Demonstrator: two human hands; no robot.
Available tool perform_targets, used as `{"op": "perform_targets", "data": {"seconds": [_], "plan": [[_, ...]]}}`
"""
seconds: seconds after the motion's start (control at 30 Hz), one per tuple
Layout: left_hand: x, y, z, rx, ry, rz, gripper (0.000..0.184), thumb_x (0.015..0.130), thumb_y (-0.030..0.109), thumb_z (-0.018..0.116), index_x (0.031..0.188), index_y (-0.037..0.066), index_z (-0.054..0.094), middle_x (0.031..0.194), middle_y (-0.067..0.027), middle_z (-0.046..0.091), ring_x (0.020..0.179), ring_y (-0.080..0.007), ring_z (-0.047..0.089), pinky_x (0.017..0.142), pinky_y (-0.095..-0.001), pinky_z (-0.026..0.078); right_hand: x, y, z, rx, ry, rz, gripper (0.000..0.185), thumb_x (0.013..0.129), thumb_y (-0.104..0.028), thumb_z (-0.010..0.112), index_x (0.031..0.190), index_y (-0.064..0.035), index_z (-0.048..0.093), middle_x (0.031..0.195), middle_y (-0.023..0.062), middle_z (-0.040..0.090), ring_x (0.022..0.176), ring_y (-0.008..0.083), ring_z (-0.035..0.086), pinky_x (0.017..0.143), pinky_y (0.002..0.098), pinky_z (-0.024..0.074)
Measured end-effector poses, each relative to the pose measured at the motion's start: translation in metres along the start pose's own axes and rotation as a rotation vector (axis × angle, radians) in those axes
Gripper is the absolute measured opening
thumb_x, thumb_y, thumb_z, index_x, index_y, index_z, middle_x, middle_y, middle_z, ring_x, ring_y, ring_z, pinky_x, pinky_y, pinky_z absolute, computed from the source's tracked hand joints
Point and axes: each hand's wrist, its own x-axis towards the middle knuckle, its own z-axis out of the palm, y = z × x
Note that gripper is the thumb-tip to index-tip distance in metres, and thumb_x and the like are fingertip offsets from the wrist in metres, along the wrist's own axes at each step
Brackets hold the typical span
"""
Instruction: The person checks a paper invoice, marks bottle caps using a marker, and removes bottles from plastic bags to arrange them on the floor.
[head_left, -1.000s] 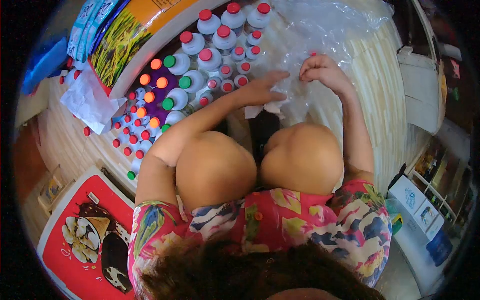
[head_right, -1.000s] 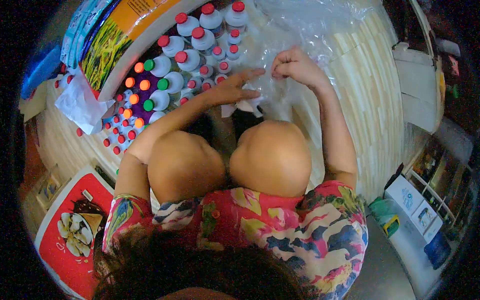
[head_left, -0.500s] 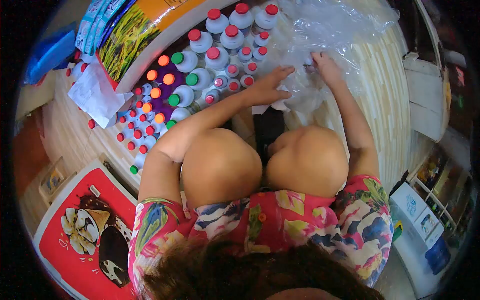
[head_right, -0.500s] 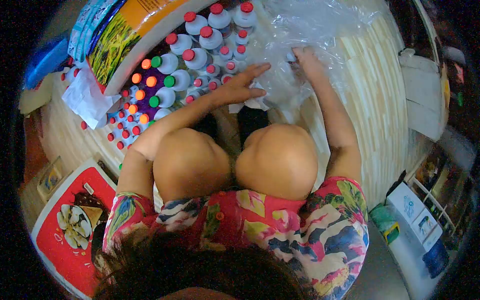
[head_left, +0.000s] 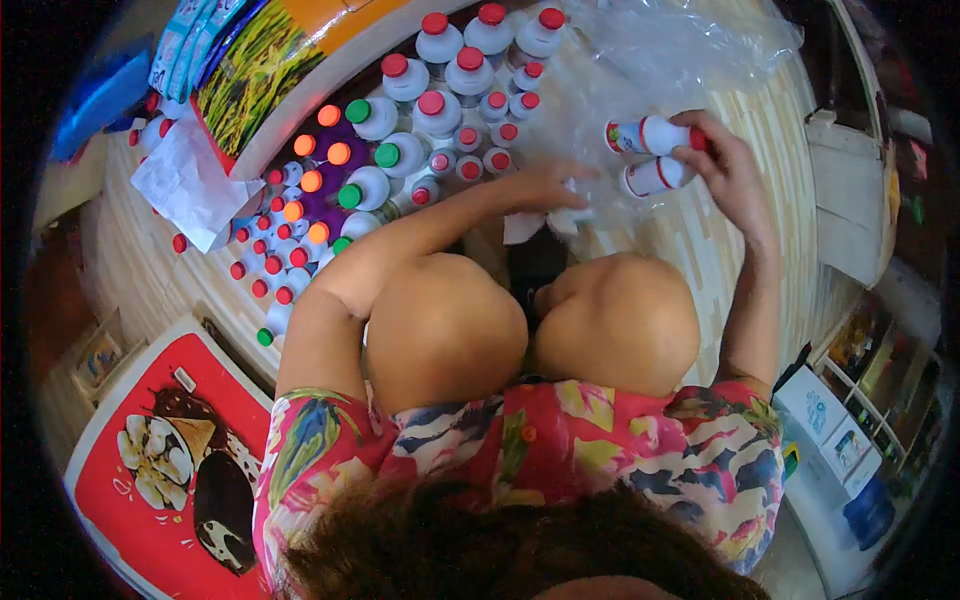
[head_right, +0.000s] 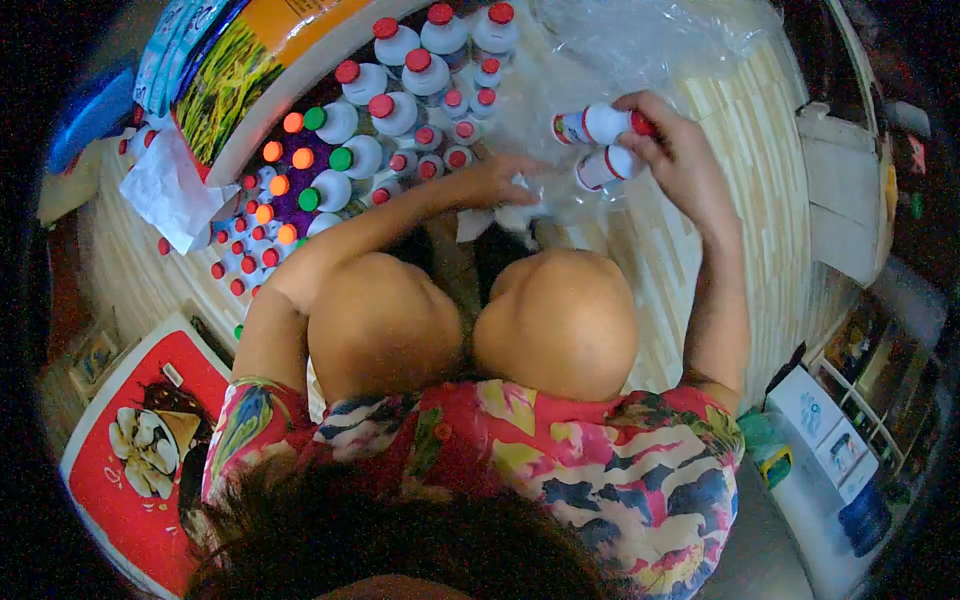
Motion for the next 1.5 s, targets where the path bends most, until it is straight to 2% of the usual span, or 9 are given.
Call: {"op": "perform_targets", "data": {"seconds": [0.13, 0.37, 0.73, 0.93, 1.0, 1.1, 1.2, 1.3, 1.5], "plan": [[-0.001, 0.042, 0.009, -0.064, -0.547, -0.097, 0.052, 0.077, 0.028, 0.063, 0.123, 0.005, 0.051, 0.122, -0.0139, 0.053, 0.109, -0.023, 0.051, 0.094, -0.0326, 0.038, 0.018, -0.024, -0.001, 0.079, 0.057, -0.114, 0.025, 0.08, -0.007, 0.059, 0.103, -0.0015, 0.054, 0.083, 0.0066, 0.058, 0.076, 0.0145, 0.055, 0.069, 0.0291, 0.0453], [-0.011, 0.022, 0.006, -0.248, -0.642, -0.167, 0.05, 0.083, 0.03, 0.061, 0.125, 0.005, 0.049, 0.121, -0.011, 0.054, 0.11, -0.0193, 0.05, 0.093, -0.0305, 0.038, 0.109, 0.057, 0.105, -0.322, 0.09, -0.031, 0.022, 0.077, -0.007, 0.059, 0.099, -0.0037, 0.053, 0.085, 0.0182, 0.061, 0.079, 0.0327, 0.06, 0.067, 0.0392, 0.0465], [-0.009, 0.011, 0.003, -0.099, -0.564, -0.193, 0.055, 0.081, 0.03, 0.062, 0.127, 0.004, 0.045, 0.129, -0.0114, 0.045, 0.12, -0.0216, 0.04, 0.1, -0.0329, 0.032, 0.133, 0.089, 0.171, -0.259, 0.108, -0.039, 0.032, 0.076, -0.013, 0.063, 0.104, -0.0054, 0.05, 0.085, 0.0211, 0.06, 0.079, 0.0399, 0.058, 0.068, 0.0453, 0.0452], [-0.014, 0.008, -0.001, -0.127, -0.331, -0.194, 0.056, 0.082, 0.029, 0.061, 0.13, 0.005, 0.042, 0.132, -0.0123, 0.042, 0.123, -0.0234, 0.038, 0.103, -0.0333, 0.028, 0.086, 0.048, 0.112, 0.067, 0.19, -0.014, 0.018, 0.075, -0.009, 0.061, 0.091, -0.0016, 0.057, 0.077, 0.0108, 0.062, 0.072, 0.02, 0.061, 0.062, 0.0329, 0.0466], [-0.013, 0.002, -0.003, -0.083, -0.176, -0.128, 0.057, 0.082, 0.028, 0.06, 0.131, 0.006, 0.041, 0.132, -0.0134, 0.042, 0.123, -0.0246, 0.038, 0.103, -0.0336, 0.029, 0.059, 0.056, 0.08, 0.266, 0.018, 0.032, 0.01, 0.074, -0.004, 0.058, 0.083, 0.0005, 0.059, 0.076, 0.0062, 0.061, 0.071, 0.012, 0.059, 0.059, 0.0276, 0.045], [-0.006, -0.001, -0.003, 0.003, 0.065, 0.004, 0.058, 0.081, 0.028, 0.06, 0.132, 0.007, 0.04, 0.132, -0.0154, 0.041, 0.122, -0.0264, 0.039, 0.102, -0.0343, 0.03, 0.028, 0.064, 0.055, 0.589, -0.425, 0.257, 0.012, 0.071, 0.001, 0.055, 0.082, 0.0013, 0.061, 0.076, 0.0081, 0.061, 0.068, 0.0159, 0.059, 0.061, 0.0294, 0.0466], [-0.003, 0.004, -0.002, -0.05, 0.113, 0.101, 0.057, 0.081, 0.025, 0.06, 0.132, 0.008, 0.041, 0.134, -0.0155, 0.04, 0.124, -0.0278, 0.037, 0.103, -0.0362, 0.029, 0.032, 0.118, 0.084, -0.059, -0.049, 0.027, 0.017, 0.068, -0.007, 0.061, 0.084, -0.0023, 0.064, 0.075, 0.0107, 0.064, 0.074, 0.0189, 0.062, 0.065, 0.0326, 0.0491], [-0.002, 0.014, 0.0, 0.003, -0.018, 0.134, 0.057, 0.081, 0.024, 0.06, 0.132, 0.008, 0.041, 0.135, -0.0155, 0.039, 0.125, -0.0296, 0.035, 0.103, -0.0379, 0.028, 0.047, 0.15, 0.086, -0.891, -0.047, 0.096, 0.016, 0.073, -0.008, 0.057, 0.086, -0.0043, 0.065, 0.085, 0.0147, 0.065, 0.082, 0.0273, 0.063, 0.07, 0.0395, 0.0505], [-0.008, 0.024, -0.004, -0.033, -0.093, 0.088, 0.057, 0.081, 0.023, 0.06, 0.131, 0.006, 0.04, 0.137, -0.0172, 0.035, 0.128, -0.0312, 0.03, 0.106, -0.0364, 0.024, 0.04, 0.211, 0.072, -0.932, -0.108, 0.335, 0.017, 0.08, -0.012, 0.05, 0.086, -0.0047, 0.064, 0.089, 0.0184, 0.062, 0.088, 0.0339, 0.06, 0.073, 0.0434, 0.0491]]}}
